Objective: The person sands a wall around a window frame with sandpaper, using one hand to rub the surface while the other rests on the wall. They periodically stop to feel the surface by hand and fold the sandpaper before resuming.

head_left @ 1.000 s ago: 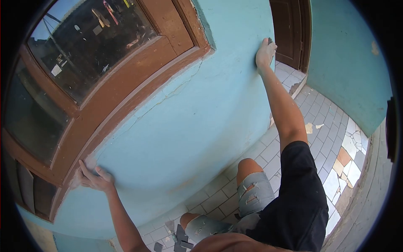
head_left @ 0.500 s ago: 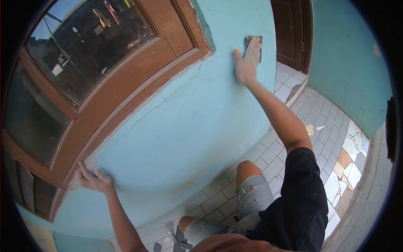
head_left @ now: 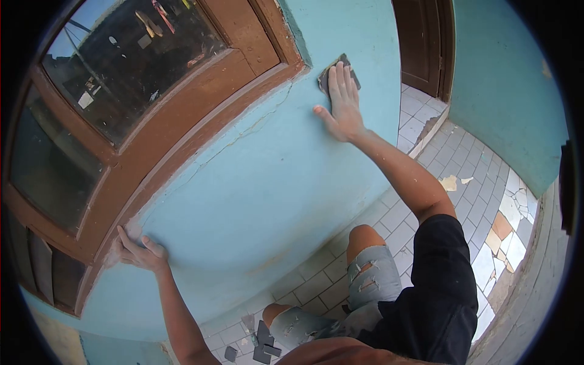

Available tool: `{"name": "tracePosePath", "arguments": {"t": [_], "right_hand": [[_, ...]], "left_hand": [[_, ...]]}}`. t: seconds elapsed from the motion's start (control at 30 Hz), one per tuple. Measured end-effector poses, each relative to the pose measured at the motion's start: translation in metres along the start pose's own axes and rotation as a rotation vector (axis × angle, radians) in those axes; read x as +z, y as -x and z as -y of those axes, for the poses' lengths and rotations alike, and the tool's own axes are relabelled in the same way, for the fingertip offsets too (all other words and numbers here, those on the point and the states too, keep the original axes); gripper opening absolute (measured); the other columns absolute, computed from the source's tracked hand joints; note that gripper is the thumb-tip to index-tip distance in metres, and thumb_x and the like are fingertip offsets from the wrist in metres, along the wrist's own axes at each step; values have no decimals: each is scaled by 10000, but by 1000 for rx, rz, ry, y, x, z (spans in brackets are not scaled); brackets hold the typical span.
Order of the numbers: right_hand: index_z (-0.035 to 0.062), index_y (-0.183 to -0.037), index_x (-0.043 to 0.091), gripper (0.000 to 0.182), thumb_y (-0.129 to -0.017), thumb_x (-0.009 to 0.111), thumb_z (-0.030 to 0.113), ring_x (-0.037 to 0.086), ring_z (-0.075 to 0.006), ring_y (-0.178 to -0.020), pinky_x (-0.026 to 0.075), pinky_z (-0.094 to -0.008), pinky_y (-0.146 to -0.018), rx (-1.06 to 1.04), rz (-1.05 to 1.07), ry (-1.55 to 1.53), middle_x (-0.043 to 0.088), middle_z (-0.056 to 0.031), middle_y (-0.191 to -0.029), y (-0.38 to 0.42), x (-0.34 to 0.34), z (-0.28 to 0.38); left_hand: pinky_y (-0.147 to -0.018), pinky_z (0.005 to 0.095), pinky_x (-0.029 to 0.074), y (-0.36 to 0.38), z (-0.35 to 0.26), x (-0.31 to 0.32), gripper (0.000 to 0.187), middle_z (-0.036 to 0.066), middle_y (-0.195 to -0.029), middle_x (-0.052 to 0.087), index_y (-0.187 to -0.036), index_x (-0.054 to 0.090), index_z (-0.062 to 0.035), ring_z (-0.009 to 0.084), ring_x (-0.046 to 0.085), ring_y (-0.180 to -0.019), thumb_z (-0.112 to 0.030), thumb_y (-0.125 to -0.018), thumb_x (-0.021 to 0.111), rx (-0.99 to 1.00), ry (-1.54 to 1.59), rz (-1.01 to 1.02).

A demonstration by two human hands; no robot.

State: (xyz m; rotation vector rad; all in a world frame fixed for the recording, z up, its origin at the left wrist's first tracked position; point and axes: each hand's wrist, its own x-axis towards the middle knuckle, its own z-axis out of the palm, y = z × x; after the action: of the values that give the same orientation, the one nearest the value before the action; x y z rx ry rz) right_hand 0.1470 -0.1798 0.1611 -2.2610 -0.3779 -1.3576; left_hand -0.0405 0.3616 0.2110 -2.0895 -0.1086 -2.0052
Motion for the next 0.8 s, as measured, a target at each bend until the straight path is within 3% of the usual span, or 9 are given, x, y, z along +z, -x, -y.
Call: {"name": "tracePosePath", "arguments": {"t": [0.1, 0.2, 0.3, 0.33, 0.4, 0.5, 0.6, 0.7, 0.8], "right_hand": [[-19, -1631, 31, 946, -1038, 305, 665, 11, -400, -1583, 19, -509, -1266, 388, -269, -145, 10, -241, -1709, -55, -12, -59], [-17, -1632, 56, 884, -1063, 288, 619, 23, -393, -1585, 18, -501, -1267, 583, -412, -232, 29, -237, -1710, -70, 4, -47], [-12, -1634, 80, 957, -1024, 339, 678, 11, -394, -1585, 16, -511, -1264, 72, -212, -133, 51, -237, -1709, 4, 22, 53], [-12, -1634, 80, 957, -1024, 339, 678, 11, -394, -1585, 16, -511, -1264, 73, -213, -140, 51, -237, -1709, 11, 20, 53], [4, -1640, 74, 996, -1000, 353, 715, 6, -392, -1586, 19, -511, -1262, -32, 130, -62, 52, -235, -1709, 25, 12, 43], [1, -1638, 82, 882, -1054, 298, 626, 25, -393, -1586, 13, -503, -1262, 489, -342, -314, 56, -238, -1709, -47, 4, -14], [-12, -1633, 85, 837, -1074, 310, 568, 34, -393, -1585, 7, -498, -1262, 667, -433, -253, 68, -245, -1706, -64, 10, -4], [-12, -1631, 111, 927, -1030, 407, 629, 37, -393, -1585, 32, -503, -1263, 120, -161, -108, 84, -242, -1705, 11, 25, 85], [-6, -1633, 105, 965, -1010, 425, 657, 35, -389, -1585, 44, -509, -1263, -130, 116, 79, 68, -229, -1710, 25, 14, 69]], "left_hand": [[-1028, 491, 339, -2, 2, 2, 743, 187, -1281, 512, -1462, 550, -54, 367, 468, -1195, -616, -1052, 289, 7, 3, -10], [-1021, 490, 342, 1, 2, -1, 743, 189, -1285, 508, -1460, 547, -47, 365, 466, -1193, -615, -1052, 296, 11, 0, 7], [-1018, 487, 344, 3, 0, 0, 739, 191, -1292, 504, -1456, 548, -40, 362, 464, -1189, -609, -1053, 306, 3, -7, 14], [-1019, 485, 344, 2, 2, 0, 735, 194, -1297, 501, -1454, 549, -37, 360, 463, -1187, -606, -1053, 312, 6, -11, 16], [-1021, 484, 347, 2, 2, -3, 730, 197, -1302, 497, -1456, 546, -36, 360, 461, -1180, -601, -1054, 318, 19, -13, 17], [-1061, 500, 324, 0, 0, 3, 722, 201, -1333, 481, -1475, 533, -59, 363, 434, -1219, -603, -1054, 317, 5, 10, 5], [-1093, 517, 304, 3, -2, -3, 730, 199, -1349, 471, -1492, 519, -74, 364, 409, -1251, -617, -1053, 306, -36, 32, 24], [-1091, 517, 304, 5, -2, -1, 740, 198, -1339, 474, -1494, 515, -69, 364, 408, -1238, -623, -1050, 309, -36, 31, 48], [-1092, 521, 302, 0, 2, -2, 742, 197, -1342, 469, -1497, 511, -70, 363, 404, -1230, -626, -1049, 311, -10, 34, 55]]}}
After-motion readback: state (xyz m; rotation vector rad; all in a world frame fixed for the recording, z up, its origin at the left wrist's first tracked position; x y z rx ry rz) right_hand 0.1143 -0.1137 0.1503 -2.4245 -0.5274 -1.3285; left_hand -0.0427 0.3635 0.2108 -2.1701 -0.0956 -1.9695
